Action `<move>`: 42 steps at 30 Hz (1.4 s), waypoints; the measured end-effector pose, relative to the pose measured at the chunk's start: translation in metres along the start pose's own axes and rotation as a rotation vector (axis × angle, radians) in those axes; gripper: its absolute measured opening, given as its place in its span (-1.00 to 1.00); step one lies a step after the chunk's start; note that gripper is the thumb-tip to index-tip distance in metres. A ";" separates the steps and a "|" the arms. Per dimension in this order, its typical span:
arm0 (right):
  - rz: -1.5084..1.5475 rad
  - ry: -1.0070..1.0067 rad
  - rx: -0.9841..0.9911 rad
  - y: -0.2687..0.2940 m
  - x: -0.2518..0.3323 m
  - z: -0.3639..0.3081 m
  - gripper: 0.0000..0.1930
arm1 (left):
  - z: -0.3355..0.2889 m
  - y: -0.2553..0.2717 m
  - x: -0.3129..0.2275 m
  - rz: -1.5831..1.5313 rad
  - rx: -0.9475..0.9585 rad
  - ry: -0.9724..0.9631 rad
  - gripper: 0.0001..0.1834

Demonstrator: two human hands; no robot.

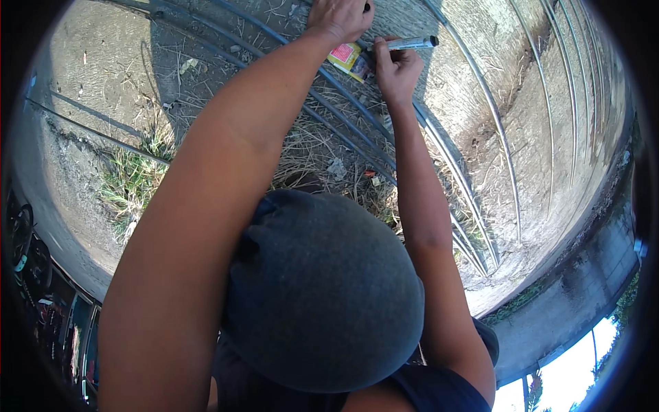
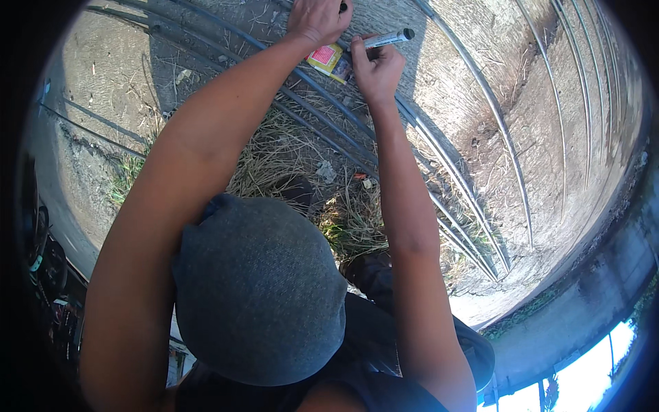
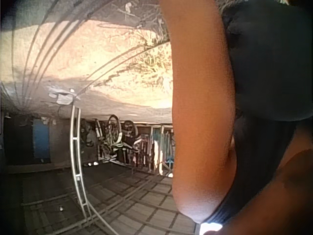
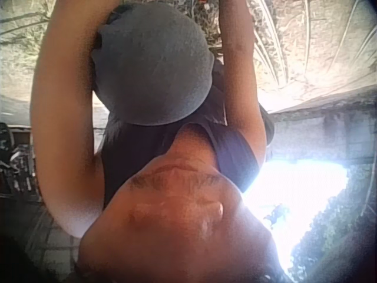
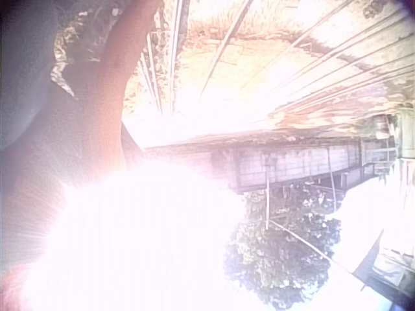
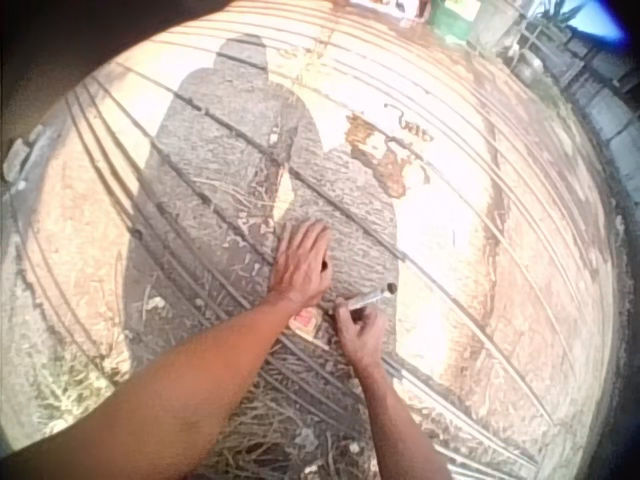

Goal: The recorder uses a marker to label or measure various metal rods on the ground.

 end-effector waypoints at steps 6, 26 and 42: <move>0.007 0.001 -0.005 -0.001 -0.001 0.001 -0.77 | 0.000 -0.002 0.001 0.015 -0.024 -0.027 -0.56; 0.075 -0.061 -0.066 0.000 -0.002 0.003 -0.74 | 0.001 -0.002 0.003 -0.019 -0.020 -0.052 -0.51; 0.027 -0.053 -0.028 -0.002 -0.005 0.001 -0.77 | 0.001 0.000 0.000 -0.023 -0.001 -0.026 -0.56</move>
Point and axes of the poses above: each hand's wrist, its own z-axis towards the middle knuckle, its own y-axis out of the back of the hand, x = y × z, the point moved 1 cm from there along z, towards the middle knuckle, and after that the axes turned 13 degrees about -z, right-handed, at the moved point
